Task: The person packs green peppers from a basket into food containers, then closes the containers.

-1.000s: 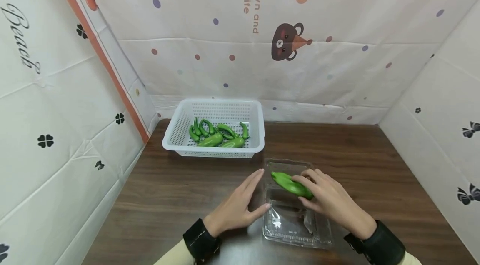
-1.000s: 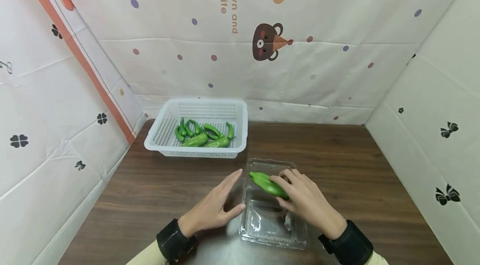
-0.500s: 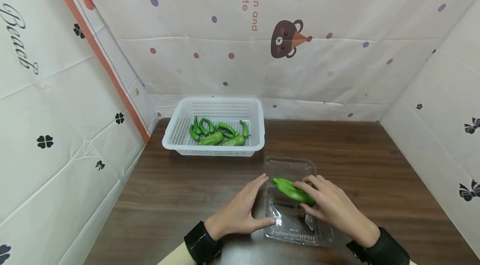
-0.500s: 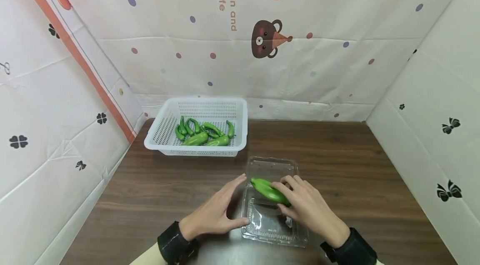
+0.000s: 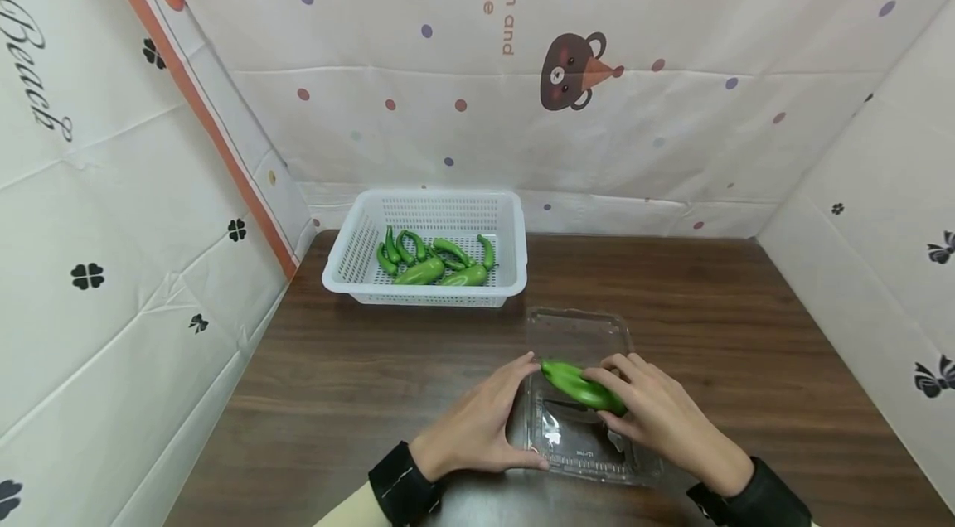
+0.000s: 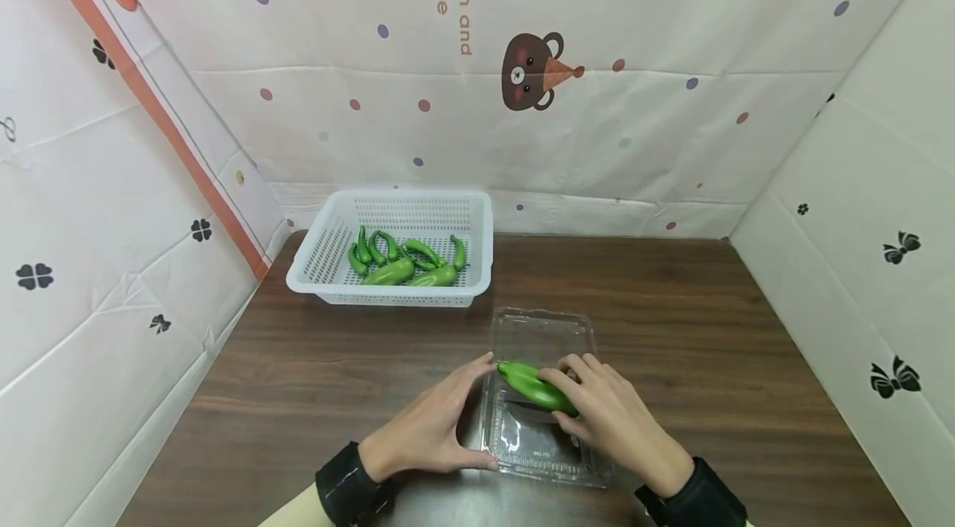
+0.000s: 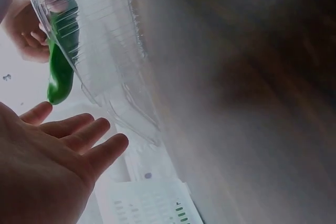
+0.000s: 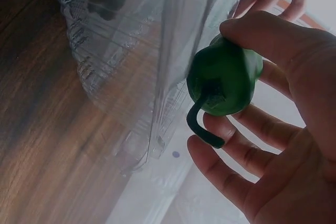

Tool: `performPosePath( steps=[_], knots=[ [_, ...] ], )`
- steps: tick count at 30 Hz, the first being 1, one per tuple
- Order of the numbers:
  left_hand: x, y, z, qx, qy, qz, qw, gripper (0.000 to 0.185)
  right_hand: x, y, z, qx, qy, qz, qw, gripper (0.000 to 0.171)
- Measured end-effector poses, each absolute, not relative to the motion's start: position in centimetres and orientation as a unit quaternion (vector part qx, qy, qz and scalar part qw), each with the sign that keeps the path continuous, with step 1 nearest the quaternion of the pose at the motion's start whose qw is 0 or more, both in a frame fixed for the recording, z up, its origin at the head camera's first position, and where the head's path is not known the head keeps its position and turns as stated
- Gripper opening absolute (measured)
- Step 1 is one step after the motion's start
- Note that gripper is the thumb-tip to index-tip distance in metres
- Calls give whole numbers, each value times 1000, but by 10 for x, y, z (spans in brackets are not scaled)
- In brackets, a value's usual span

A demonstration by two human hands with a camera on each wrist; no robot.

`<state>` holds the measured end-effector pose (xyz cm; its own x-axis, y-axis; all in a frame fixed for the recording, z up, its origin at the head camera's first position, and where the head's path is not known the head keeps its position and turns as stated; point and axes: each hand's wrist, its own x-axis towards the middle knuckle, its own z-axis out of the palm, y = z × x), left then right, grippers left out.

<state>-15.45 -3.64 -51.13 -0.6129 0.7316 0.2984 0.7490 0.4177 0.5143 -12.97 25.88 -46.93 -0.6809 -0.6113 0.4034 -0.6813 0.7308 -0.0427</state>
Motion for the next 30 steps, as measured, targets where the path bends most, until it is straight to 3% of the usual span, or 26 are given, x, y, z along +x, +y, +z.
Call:
performPosePath(
  steps=[30],
  knots=[
    [-157,-36,-522,-461,-836,-294,34,119,-126,251,-487,362,-916,71,158,63]
  ],
)
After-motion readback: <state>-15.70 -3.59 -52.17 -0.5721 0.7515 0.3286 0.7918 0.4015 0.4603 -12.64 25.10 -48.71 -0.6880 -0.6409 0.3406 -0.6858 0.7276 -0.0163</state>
